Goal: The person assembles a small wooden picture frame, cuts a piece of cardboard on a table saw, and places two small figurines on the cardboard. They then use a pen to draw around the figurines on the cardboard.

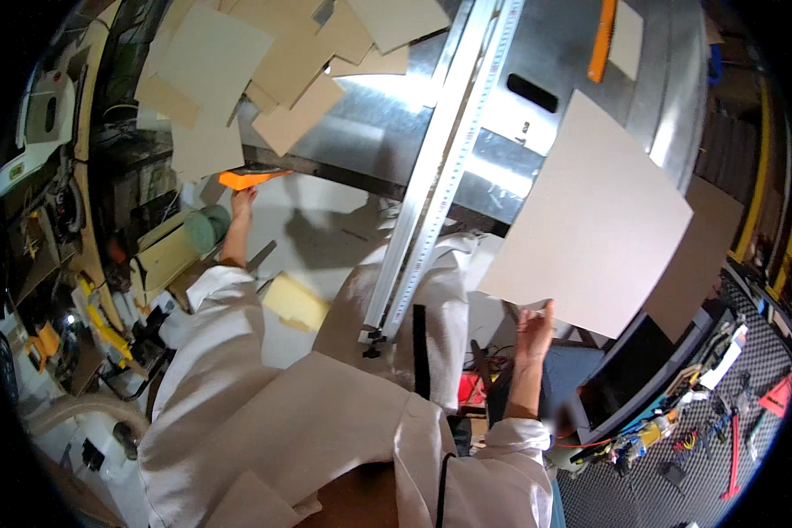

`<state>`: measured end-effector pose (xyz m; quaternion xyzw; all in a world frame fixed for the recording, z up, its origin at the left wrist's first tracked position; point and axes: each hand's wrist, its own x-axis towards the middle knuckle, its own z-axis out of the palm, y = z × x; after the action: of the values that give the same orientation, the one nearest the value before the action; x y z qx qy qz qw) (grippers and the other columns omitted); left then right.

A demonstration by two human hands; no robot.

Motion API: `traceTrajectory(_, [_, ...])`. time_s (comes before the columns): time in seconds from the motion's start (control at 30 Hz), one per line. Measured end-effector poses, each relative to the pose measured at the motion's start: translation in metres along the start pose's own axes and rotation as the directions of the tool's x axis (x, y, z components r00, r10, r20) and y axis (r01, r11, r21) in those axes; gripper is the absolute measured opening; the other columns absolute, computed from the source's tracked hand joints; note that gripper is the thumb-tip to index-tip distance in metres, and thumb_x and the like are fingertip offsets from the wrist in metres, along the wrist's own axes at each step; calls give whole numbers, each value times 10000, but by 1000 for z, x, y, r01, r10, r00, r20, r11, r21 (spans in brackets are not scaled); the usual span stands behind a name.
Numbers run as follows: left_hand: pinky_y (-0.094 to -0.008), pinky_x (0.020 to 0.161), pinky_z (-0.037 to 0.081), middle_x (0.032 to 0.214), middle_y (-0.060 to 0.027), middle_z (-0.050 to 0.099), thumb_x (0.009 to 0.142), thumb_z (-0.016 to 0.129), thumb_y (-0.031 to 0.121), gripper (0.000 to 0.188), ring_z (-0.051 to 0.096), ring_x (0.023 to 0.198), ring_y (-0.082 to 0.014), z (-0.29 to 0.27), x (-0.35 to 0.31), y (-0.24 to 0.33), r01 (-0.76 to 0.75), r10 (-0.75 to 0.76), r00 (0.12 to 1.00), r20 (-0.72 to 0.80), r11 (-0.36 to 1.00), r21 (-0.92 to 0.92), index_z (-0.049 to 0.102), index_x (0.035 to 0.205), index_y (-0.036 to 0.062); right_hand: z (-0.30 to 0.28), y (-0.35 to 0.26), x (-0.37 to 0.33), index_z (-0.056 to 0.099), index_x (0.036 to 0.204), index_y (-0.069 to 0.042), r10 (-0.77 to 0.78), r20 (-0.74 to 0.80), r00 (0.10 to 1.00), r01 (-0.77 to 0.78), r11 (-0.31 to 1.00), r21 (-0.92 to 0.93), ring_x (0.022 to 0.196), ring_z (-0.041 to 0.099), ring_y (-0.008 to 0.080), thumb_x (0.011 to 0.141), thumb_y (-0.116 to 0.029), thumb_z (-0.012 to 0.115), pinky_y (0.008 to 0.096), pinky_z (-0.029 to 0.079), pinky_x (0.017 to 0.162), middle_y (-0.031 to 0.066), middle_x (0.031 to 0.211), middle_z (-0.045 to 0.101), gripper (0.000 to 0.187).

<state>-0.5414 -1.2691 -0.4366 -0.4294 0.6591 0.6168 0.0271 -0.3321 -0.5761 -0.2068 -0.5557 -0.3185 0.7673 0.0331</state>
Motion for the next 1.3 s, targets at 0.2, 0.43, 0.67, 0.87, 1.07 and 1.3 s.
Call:
traceTrajectory(0.2, [-294, 838, 486, 1029, -89, 617, 940, 533, 46, 321, 635, 923, -203, 3, -18, 13, -470, 423, 879, 218, 698, 539, 456, 1250, 13, 30, 7, -26, 658, 909, -143, -57, -61, 996, 58, 998, 11, 855, 660, 106, 885, -279, 705, 255, 556, 789, -42, 887, 683, 146])
traceTrajectory(0.43, [-291, 814, 485, 1013, -127, 609, 916, 527, 30, 345, 624, 922, -198, 20, -63, 31, -181, 249, 965, -77, 853, 489, 425, 1229, -72, 35, 31, -41, 584, 1046, -93, 69, 7, 998, -69, 997, -16, 856, 632, 120, 934, -248, 639, 321, 568, 858, -2, 1016, 640, 199])
traceTrajectory(0.67, [-315, 870, 441, 1006, -83, 537, 924, 502, 14, 220, 518, 919, -172, 143, -302, 152, -678, 682, 724, 101, 679, 281, 487, 1144, -2, 47, 46, -43, 509, 1018, -5, 162, 80, 984, -164, 986, 29, 907, 666, 206, 916, -258, 661, 340, 576, 895, 92, 1008, 628, 312])
traceTrajectory(0.87, [-453, 1136, 259, 1488, -225, 277, 867, 663, 193, 633, 256, 1398, -390, 304, -427, 190, -905, 424, 319, 847, 400, 141, 370, 1385, -21, 65, 33, -33, 546, 1050, 21, 175, 79, 981, -167, 981, -101, 939, 650, 227, 947, -256, 614, 358, 571, 893, 113, 1044, 632, 304])
traceTrajectory(1.07, [-518, 1170, 113, 1513, -377, 3, 736, 774, 468, 1175, -17, 1426, -501, 391, -415, 167, -858, 118, 513, 850, 109, 502, 54, 1484, -82, 64, 32, -17, 532, 1155, 69, 297, 369, 881, -169, 924, -342, 1019, 643, 251, 977, -316, 554, 379, 516, 928, 189, 1185, 620, 425])
traceTrajectory(1.3, [-500, 1177, 94, 1523, -360, -26, 718, 792, 472, 1239, -41, 1438, -469, 391, -408, 167, -858, 77, 511, 856, -7, 513, -26, 1497, -35, 55, -13, -4, 573, 1209, 15, 503, 363, 784, -108, 686, -719, 1008, 659, 216, 988, -384, 499, 336, 522, 874, 137, 1112, 672, 462])
